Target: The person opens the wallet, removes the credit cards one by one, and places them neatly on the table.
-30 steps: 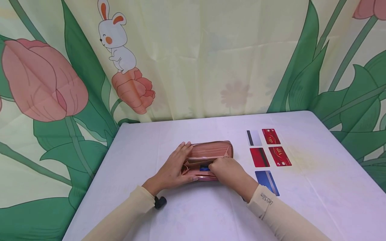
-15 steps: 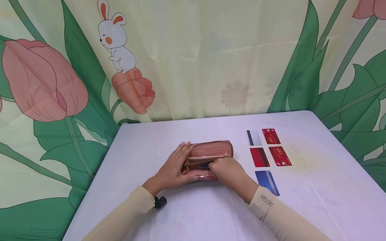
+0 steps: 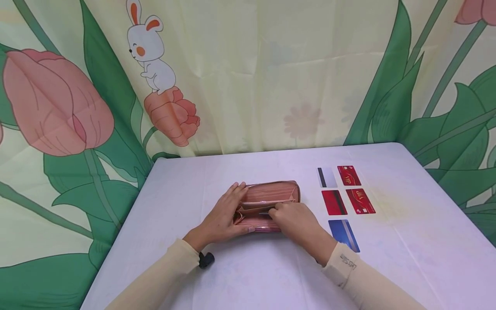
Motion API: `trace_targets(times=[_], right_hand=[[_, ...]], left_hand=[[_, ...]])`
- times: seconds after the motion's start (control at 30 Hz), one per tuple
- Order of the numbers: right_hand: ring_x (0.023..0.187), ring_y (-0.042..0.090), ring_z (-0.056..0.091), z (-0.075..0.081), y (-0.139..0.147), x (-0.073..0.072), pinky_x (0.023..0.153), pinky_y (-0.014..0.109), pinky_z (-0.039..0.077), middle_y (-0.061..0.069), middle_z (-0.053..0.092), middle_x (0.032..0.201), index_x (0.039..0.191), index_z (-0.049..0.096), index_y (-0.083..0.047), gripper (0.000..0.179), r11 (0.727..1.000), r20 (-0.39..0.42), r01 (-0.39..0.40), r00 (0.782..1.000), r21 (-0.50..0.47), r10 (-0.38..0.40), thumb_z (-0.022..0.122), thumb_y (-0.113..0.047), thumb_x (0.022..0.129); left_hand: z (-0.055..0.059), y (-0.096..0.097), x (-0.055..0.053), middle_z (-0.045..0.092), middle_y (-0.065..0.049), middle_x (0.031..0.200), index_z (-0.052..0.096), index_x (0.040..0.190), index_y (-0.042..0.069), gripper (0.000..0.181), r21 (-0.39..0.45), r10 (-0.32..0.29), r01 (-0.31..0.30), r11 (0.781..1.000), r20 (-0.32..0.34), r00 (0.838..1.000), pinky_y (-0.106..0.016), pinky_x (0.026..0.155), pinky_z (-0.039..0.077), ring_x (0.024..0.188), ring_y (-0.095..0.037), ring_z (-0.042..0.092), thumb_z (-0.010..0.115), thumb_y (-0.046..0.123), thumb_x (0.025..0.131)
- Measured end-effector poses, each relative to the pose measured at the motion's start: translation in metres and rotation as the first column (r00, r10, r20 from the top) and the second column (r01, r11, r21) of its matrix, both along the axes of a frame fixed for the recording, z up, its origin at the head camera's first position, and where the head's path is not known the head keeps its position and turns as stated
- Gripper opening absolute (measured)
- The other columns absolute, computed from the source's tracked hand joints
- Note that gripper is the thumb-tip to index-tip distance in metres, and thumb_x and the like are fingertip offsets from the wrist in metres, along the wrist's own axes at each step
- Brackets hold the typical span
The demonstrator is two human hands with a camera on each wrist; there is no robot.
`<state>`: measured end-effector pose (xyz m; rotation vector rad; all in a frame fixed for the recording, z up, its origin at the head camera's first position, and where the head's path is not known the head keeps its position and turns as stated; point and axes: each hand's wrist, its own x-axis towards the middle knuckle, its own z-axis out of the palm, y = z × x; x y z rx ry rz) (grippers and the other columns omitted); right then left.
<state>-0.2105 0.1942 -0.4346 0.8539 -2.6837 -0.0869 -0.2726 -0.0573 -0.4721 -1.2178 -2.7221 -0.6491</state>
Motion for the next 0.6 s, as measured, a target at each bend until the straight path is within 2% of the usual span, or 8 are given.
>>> trace_targets(times=[0.13,0.33,0.5,0.6], right_hand=[[0.068,0.015,0.066,0.006,0.005,0.004,0.06,0.034,0.062,0.003,0.074,0.082,0.091,0.076,-0.013,0.024,0.997,-0.009,-0.012,1.0,-0.071,0.012,0.094,-0.011,0.075],[0.077,0.018,0.071,0.017,0.012,0.011,0.069,0.035,0.064,0.004,0.075,0.087,0.102,0.08,-0.012,0.031,0.988,0.027,0.01,1.0,-0.153,-0.006,0.094,-0.01,0.074],[0.081,0.018,0.072,0.025,0.02,0.018,0.073,0.035,0.064,0.004,0.076,0.093,0.109,0.079,-0.009,0.034,0.971,0.067,0.036,0.998,-0.238,-0.021,0.09,-0.005,0.077],[0.084,0.019,0.072,0.029,0.027,0.021,0.072,0.036,0.064,0.003,0.076,0.096,0.11,0.079,-0.009,0.033,0.961,0.063,0.039,0.998,-0.275,-0.022,0.086,-0.001,0.079]], left_hand=[[0.001,0.0,0.001,0.02,-0.01,0.173,0.021,0.166,0.007,0.11,0.0,0.003,-0.003,1.0,0.002,1.0,-0.05,0.128,0.021,0.161,-0.029,0.012,0.079,0.057,0.086],[0.001,0.001,0.001,0.022,-0.011,0.173,0.023,0.166,0.007,0.11,0.008,0.012,-0.012,1.0,0.004,1.0,-0.051,0.127,0.022,0.161,-0.031,0.014,0.079,0.057,0.085],[0.003,0.002,0.002,0.023,-0.013,0.172,0.023,0.165,0.007,0.111,0.01,0.009,-0.009,1.0,0.009,1.0,-0.053,0.127,0.022,0.16,-0.032,0.015,0.079,0.059,0.085],[0.003,0.002,0.002,0.023,-0.013,0.172,0.023,0.165,0.007,0.111,0.015,0.01,-0.01,1.0,0.009,1.0,-0.053,0.127,0.023,0.161,-0.031,0.015,0.079,0.06,0.085]])
